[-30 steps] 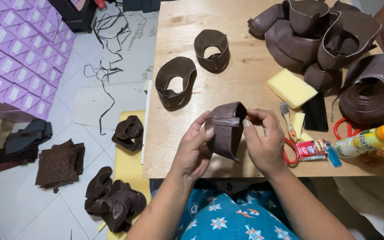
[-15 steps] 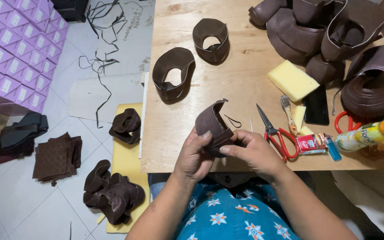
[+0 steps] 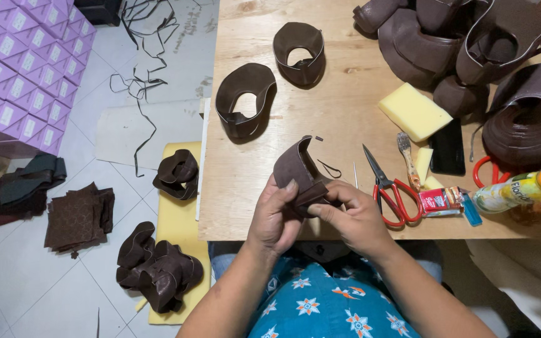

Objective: The person assembles a brown shoe upper by inserting a foam insert into the heel area and pressing it into place. They then use scissors to trim excess material from the heel and toe areas, and place the finished shoe on a yellow foam pad.

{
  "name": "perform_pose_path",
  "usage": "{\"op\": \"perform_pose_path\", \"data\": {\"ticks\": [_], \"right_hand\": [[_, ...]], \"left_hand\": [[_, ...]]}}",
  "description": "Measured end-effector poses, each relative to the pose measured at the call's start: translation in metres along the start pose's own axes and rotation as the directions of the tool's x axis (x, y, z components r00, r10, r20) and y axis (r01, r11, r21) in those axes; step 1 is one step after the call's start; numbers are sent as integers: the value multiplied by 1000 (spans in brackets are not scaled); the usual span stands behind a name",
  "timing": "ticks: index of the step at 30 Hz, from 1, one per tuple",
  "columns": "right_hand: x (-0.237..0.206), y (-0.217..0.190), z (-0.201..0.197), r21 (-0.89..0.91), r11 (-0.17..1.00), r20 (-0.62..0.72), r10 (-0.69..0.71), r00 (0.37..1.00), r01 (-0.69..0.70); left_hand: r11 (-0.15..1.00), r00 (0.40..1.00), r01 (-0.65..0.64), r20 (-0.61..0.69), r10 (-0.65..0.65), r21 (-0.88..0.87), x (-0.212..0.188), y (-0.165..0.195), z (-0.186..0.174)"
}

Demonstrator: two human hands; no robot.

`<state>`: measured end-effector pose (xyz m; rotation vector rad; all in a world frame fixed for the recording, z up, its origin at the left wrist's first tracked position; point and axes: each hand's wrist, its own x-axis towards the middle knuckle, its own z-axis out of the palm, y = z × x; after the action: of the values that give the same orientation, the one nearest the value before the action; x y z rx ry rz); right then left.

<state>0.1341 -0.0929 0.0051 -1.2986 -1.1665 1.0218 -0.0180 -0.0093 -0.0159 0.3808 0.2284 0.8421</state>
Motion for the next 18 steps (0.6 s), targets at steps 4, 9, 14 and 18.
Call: {"op": "perform_pose_path", "data": {"ticks": [4, 9, 14, 18], "right_hand": [[0, 3, -8, -59, 984, 70, -164, 984, 168], [2, 10, -11, -36, 998, 26, -41, 999, 42], [-2, 18, -3, 31, 981, 17, -194, 981, 194], [-4, 20, 1, 6, 998, 19, -59, 998, 59]], "left_hand": [[1000, 998, 11, -63, -12, -15, 1, -2, -3], [977, 998, -31, -51, 43, 209, 4, -1, -7], [992, 980, -13, -196, 38, 129, 4, -14, 0], [923, 957, -51, -244, 154, 382, 4, -12, 7]]}}
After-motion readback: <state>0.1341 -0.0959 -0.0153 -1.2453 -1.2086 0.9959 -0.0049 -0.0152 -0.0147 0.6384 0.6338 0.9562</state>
